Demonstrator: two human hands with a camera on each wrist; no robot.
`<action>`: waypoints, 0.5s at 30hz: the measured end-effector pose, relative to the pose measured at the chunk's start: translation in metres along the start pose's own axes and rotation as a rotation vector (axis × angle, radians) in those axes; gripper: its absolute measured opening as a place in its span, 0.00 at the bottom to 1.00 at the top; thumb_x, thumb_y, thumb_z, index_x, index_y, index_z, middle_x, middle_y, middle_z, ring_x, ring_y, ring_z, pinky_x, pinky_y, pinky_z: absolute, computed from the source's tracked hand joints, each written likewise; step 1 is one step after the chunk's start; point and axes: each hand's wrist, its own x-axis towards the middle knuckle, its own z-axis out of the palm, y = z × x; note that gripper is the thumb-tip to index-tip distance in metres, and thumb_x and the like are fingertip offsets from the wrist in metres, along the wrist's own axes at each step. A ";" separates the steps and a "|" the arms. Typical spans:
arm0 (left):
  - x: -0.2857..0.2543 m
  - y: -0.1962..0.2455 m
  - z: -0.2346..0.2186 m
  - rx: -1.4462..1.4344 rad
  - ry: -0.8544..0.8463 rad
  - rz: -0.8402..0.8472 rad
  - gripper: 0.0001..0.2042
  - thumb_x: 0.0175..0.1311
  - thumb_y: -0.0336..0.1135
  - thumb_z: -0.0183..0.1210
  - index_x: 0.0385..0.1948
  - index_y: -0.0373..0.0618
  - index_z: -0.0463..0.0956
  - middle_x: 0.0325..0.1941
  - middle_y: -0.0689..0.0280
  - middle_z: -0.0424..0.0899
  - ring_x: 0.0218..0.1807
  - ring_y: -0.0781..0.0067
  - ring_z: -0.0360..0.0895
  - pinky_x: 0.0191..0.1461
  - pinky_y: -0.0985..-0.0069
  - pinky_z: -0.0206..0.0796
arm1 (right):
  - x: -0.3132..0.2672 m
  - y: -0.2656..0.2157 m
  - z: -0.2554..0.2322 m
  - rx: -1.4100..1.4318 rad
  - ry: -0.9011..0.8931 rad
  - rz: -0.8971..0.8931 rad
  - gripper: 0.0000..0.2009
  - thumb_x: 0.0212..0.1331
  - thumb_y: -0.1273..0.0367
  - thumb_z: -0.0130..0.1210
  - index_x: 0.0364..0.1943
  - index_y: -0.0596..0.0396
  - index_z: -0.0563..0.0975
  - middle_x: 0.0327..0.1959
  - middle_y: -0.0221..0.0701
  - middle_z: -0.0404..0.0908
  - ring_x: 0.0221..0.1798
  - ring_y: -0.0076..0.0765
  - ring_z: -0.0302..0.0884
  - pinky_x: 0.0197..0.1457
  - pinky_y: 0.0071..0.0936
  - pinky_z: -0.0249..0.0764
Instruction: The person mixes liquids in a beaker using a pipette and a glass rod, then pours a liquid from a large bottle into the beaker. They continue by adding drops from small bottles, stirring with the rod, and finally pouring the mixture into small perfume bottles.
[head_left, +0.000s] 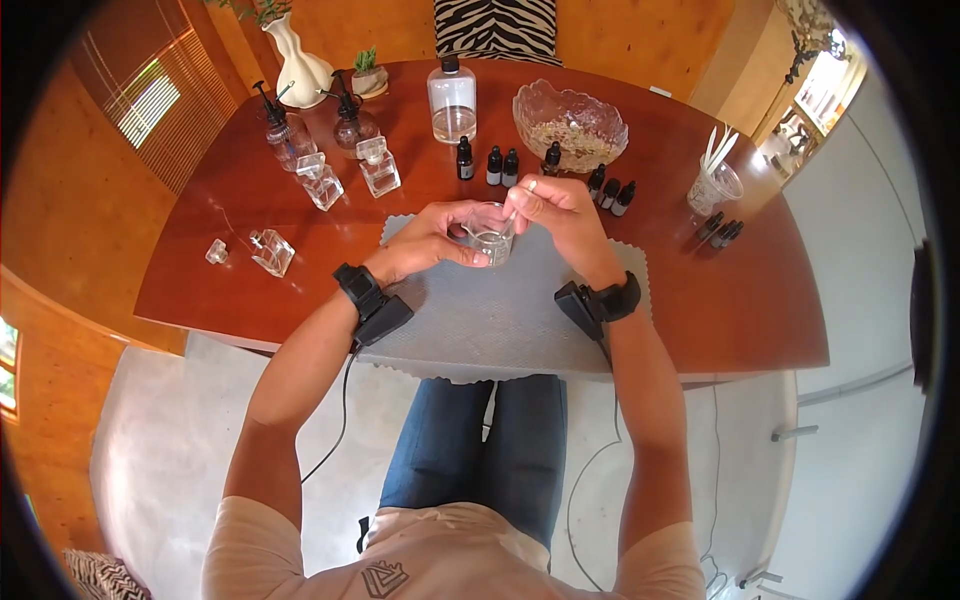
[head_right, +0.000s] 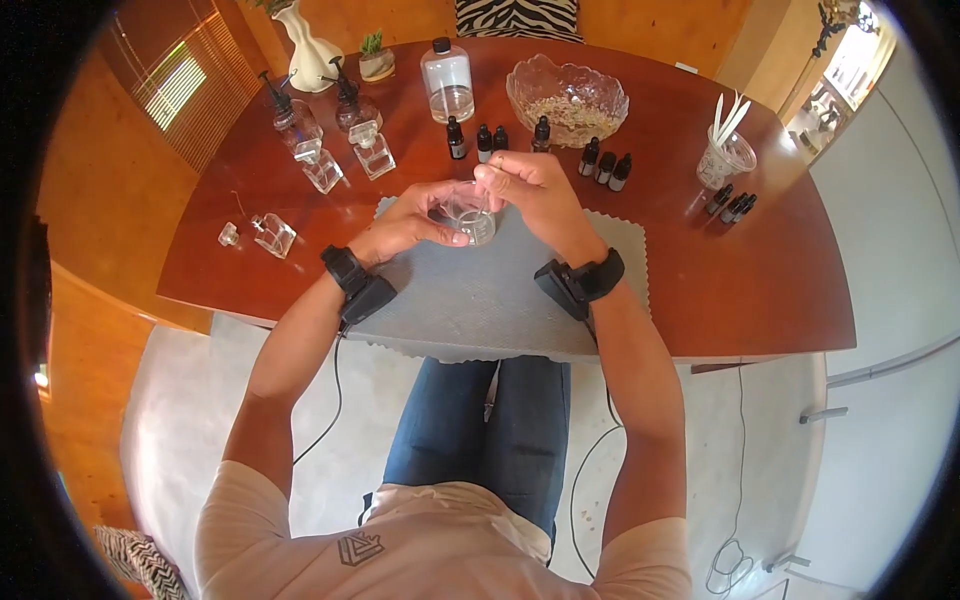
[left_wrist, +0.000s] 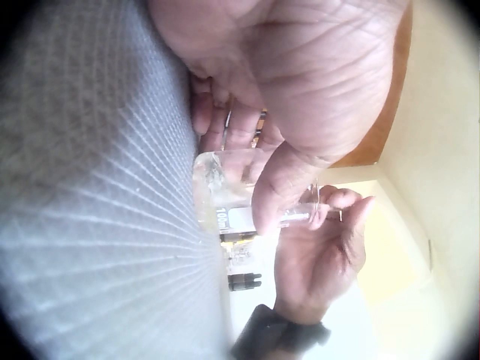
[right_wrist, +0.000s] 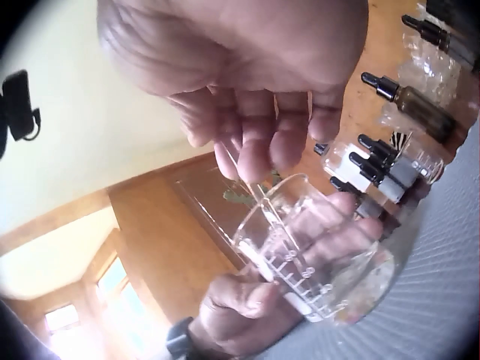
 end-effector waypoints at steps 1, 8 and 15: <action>0.001 -0.001 -0.001 0.002 -0.001 -0.002 0.33 0.53 0.28 0.74 0.64 0.44 0.74 0.61 0.68 0.83 0.60 0.77 0.77 0.62 0.73 0.64 | 0.000 -0.001 -0.001 0.024 -0.014 0.019 0.16 0.72 0.63 0.56 0.31 0.63 0.80 0.24 0.26 0.77 0.29 0.18 0.71 0.34 0.21 0.68; 0.003 -0.002 0.000 -0.056 -0.001 0.026 0.33 0.52 0.28 0.74 0.64 0.43 0.75 0.61 0.68 0.83 0.61 0.76 0.77 0.62 0.75 0.65 | 0.000 -0.003 0.004 -0.131 0.072 -0.030 0.16 0.72 0.63 0.56 0.30 0.62 0.79 0.22 0.27 0.75 0.28 0.18 0.69 0.32 0.22 0.66; 0.002 -0.001 -0.001 -0.006 0.003 0.013 0.33 0.52 0.28 0.75 0.64 0.43 0.75 0.61 0.67 0.83 0.61 0.74 0.77 0.65 0.72 0.65 | -0.001 -0.004 0.005 -0.096 0.075 -0.020 0.16 0.72 0.63 0.56 0.30 0.63 0.78 0.21 0.25 0.73 0.28 0.17 0.65 0.31 0.22 0.64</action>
